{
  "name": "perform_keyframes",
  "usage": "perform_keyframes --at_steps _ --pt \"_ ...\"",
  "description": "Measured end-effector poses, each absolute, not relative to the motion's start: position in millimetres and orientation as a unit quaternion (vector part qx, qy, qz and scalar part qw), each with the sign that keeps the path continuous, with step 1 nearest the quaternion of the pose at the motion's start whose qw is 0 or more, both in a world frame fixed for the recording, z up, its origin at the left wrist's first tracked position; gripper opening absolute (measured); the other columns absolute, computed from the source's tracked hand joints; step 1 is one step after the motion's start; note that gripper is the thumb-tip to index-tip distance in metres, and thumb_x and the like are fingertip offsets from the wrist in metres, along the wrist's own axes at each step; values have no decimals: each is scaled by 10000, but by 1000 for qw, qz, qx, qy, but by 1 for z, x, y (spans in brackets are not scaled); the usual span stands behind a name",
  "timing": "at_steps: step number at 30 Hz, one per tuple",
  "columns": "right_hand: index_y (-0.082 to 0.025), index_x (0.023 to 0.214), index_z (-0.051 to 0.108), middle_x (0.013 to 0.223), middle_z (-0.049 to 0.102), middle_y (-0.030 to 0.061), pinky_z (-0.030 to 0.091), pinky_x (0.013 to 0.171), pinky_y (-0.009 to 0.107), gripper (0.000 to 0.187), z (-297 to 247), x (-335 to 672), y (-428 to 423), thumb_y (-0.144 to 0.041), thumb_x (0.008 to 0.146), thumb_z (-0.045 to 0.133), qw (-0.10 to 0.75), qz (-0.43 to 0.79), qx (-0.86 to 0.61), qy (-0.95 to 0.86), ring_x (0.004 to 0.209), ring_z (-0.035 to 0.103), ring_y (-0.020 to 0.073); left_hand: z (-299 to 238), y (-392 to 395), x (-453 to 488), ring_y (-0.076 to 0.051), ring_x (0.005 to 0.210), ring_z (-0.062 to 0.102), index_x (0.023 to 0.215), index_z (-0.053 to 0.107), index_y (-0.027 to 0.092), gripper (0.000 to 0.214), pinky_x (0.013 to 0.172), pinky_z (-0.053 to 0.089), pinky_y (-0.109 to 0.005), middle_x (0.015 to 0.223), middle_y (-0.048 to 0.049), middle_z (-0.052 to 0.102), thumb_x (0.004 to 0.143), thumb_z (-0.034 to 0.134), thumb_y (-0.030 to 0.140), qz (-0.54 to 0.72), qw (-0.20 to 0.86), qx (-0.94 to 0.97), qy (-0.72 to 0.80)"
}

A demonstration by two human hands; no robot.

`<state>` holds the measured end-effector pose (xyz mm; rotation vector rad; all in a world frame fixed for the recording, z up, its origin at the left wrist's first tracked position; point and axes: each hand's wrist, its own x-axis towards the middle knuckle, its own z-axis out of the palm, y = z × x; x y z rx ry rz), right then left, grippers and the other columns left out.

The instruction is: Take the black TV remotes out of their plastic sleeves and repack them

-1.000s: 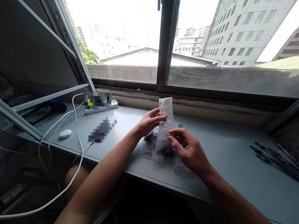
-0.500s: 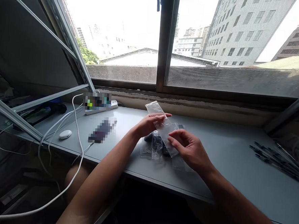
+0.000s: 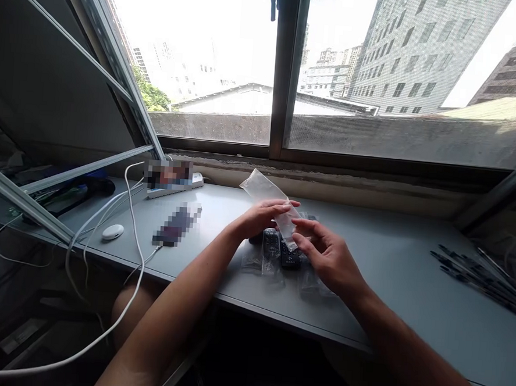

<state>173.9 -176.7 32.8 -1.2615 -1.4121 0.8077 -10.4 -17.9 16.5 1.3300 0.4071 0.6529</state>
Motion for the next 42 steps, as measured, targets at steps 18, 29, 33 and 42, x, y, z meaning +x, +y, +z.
perform_keyframes --at_steps 18,29,33,42 --pt "-273 1564 696 1232 845 100 685 967 486 651 35 175 -180 -573 998 808 512 346 -503 -604 905 832 285 17 -16 -11 -207 850 754 1128 833 167 552 714 567 -286 1069 -122 821 850 886 641 277 755 565 181" --pt "-257 1470 738 1111 852 96 666 950 491 554 31 179 -177 -584 1024 775 498 372 -496 -607 882 807 276 17 -15 -11 -236 965 764 1198 851 135 587 847 599 -342 1170 -160 819 823 942 578 341 718 579 181" --pt "-262 1466 737 1103 847 95 691 919 484 522 31 177 -177 -547 1031 779 508 368 -484 -610 885 802 268 19 -18 -13 -212 941 760 1228 851 156 629 859 578 -325 1127 -140 824 764 1007 550 342 702 597 184" --pt "-323 1449 755 1530 681 110 684 1075 526 398 28 173 -176 -428 1065 761 545 202 -468 -666 1323 748 341 12 -7 -10 -126 788 669 1030 830 139 627 769 532 -274 911 -54 763 677 1040 613 452 674 517 273"
